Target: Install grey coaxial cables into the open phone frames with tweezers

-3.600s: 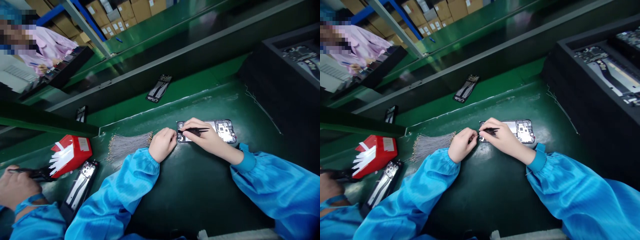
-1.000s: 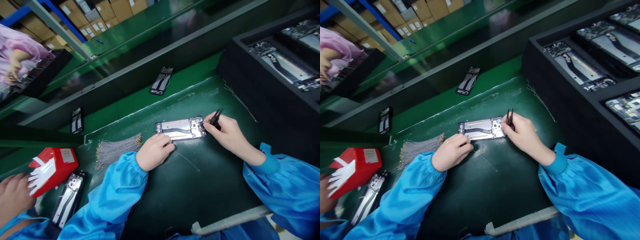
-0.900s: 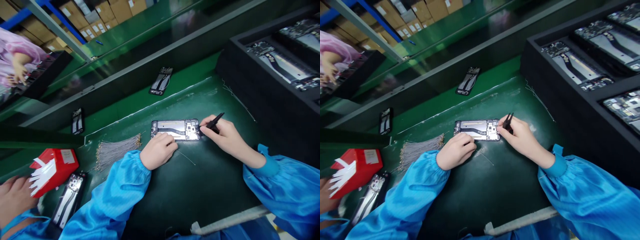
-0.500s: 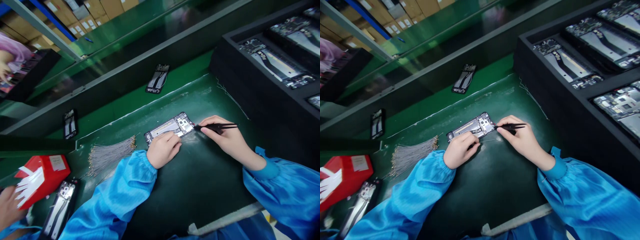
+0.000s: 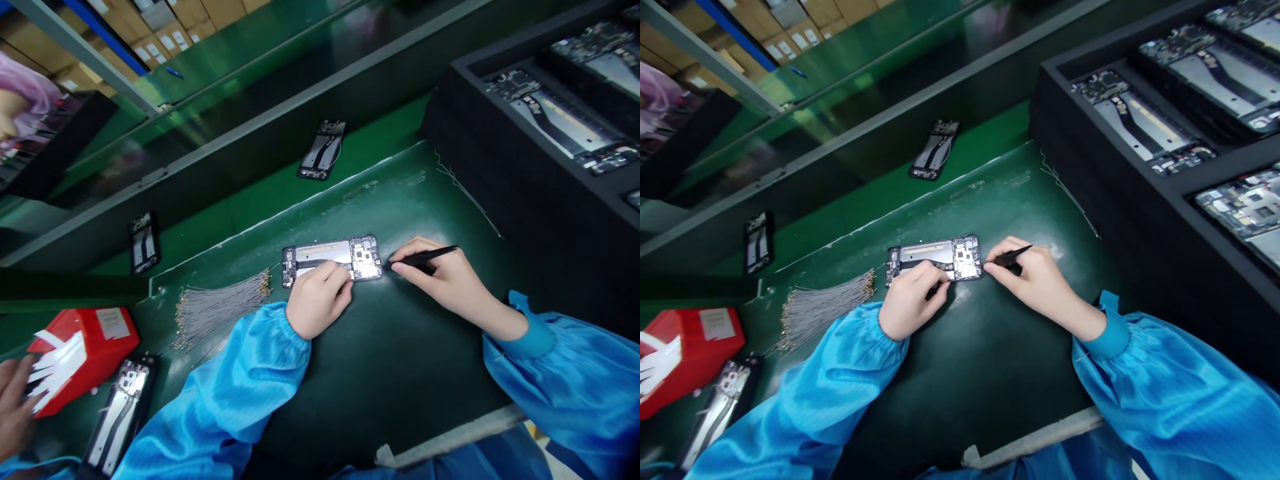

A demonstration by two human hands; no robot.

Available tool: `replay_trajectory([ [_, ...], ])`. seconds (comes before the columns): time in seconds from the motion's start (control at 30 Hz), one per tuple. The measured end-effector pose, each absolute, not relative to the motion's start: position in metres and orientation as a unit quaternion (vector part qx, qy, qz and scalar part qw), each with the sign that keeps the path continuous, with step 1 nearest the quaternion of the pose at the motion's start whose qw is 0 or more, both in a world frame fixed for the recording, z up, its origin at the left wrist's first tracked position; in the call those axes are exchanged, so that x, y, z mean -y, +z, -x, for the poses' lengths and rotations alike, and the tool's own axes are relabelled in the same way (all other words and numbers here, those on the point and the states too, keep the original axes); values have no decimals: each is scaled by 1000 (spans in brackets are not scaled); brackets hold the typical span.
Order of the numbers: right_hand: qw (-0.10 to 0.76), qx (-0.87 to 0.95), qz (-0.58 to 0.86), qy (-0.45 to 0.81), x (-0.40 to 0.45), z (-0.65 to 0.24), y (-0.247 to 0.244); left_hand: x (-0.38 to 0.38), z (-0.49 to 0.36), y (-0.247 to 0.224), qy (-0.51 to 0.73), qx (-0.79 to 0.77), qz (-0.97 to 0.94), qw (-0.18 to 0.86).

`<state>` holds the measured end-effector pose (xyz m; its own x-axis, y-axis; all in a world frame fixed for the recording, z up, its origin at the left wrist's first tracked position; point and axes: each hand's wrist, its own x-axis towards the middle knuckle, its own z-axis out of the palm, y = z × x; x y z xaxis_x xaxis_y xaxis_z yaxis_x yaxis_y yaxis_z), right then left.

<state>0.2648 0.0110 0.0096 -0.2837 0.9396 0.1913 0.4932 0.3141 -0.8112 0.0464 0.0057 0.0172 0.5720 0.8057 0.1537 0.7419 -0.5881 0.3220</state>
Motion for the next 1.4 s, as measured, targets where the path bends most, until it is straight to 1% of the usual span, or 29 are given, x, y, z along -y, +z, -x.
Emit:
replay_trajectory([
  [0.23,371,717,483,339,-10,-265,10,-5,-44,15,153,-432,-881,118],
  [0.57,347,727,460,374,-9,-264,12,-6,-42,15,143,-420,-887,131],
  [1.4,344,728,457,377,-10,-264,12,-6,-42,15,145,-407,-895,113],
])
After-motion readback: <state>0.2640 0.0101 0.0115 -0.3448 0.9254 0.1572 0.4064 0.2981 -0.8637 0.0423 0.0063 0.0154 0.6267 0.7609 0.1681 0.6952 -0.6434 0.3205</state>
